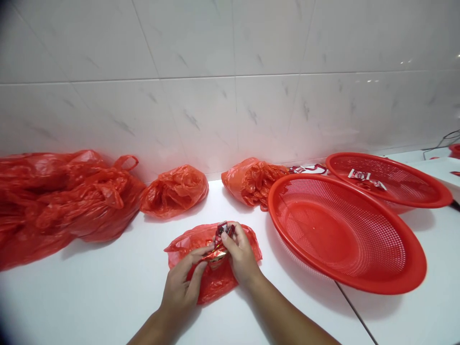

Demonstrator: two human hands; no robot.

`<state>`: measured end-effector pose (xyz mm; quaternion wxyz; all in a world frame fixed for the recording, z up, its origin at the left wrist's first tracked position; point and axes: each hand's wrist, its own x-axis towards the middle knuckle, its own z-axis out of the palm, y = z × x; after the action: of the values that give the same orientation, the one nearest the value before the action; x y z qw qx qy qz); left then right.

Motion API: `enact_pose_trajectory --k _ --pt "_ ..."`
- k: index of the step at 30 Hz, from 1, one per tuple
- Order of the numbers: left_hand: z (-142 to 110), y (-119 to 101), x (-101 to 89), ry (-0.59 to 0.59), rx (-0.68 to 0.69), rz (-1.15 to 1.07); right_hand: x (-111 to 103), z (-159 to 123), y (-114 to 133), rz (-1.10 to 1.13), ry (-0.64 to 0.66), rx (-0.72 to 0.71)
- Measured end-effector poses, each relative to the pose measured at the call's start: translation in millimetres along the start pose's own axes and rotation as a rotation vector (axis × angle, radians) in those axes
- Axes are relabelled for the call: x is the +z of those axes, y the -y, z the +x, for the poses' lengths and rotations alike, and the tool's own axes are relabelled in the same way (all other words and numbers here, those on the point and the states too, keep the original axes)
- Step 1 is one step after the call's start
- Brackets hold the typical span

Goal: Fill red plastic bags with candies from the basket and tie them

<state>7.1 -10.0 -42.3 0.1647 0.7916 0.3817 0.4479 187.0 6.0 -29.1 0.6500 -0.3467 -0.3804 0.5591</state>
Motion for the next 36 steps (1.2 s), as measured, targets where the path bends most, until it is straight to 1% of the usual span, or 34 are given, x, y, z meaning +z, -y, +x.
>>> enact_pose_trajectory --k 3,5,7,9,10,13,15,17,19,21,23,25,26,28,30,34,36 --pt "2.0 -0.8 -1.9 -0.003 0.008 -0.007 2.9 1.6 4.2 0.334 0.053 0.163" --pt "2.3 -2.0 -2.9 -0.015 -0.004 -0.023 3.5 3.5 5.6 0.41 0.011 0.204" --pt "0.8 -2.1 -3.4 -0.038 0.0 -0.046 2.7 6.1 5.3 0.419 -0.055 0.219" --pt "-2.4 0.4 -3.4 -0.092 0.012 -0.07 0.6 9.3 4.3 0.406 -0.124 0.205" --pt "-4.1 2.7 -3.3 -0.143 0.018 -0.076 -0.8 11.0 4.2 0.395 -0.158 0.187" --pt "-7.1 12.4 -3.8 -0.348 0.02 -0.058 -6.4 15.3 7.3 0.346 -0.261 0.094" --pt "-5.8 18.6 -5.8 -0.426 0.029 -0.026 -10.5 16.4 12.6 0.294 -0.313 0.008" --pt "-1.9 22.3 -9.8 -0.42 0.072 0.016 -13.9 15.8 18.9 0.217 -0.339 -0.062" --pt "4.2 22.3 -15.3 -0.356 0.16 0.074 -16.3 14.1 24.7 0.121 -0.35 -0.108" --pt "11.2 18.8 -21.2 -0.225 0.277 0.151 -17.6 12.3 28.5 0.032 -0.35 -0.145" --pt "17.8 13.3 -26.5 -0.046 0.366 0.239 -18.1 11.0 30.0 -0.018 -0.349 -0.181" --pt "22.4 7.7 -30.5 0.091 0.386 0.303 -18.5 10.3 29.4 -0.025 -0.334 -0.2" --pt "23.9 5.5 -32.1 0.114 0.378 0.314 -18.7 10.0 28.7 -0.022 -0.321 -0.204" --pt "25.3 2.9 -34.3 0.086 0.362 0.302 -19.6 9.5 26.9 -0.031 -0.29 -0.208" --pt "25.5 2.4 -35.2 0.001 0.357 0.297 -20.6 8.9 25.8 -0.077 -0.262 -0.216" --pt "25.9 3.4 -34.1 -0.193 0.332 0.374 -20.9 6.1 25.7 -0.28 -0.166 -0.207" --pt "26.4 3.5 -33.1 -0.265 0.316 0.413 -19.5 3.6 25.1 -0.404 -0.098 -0.207"
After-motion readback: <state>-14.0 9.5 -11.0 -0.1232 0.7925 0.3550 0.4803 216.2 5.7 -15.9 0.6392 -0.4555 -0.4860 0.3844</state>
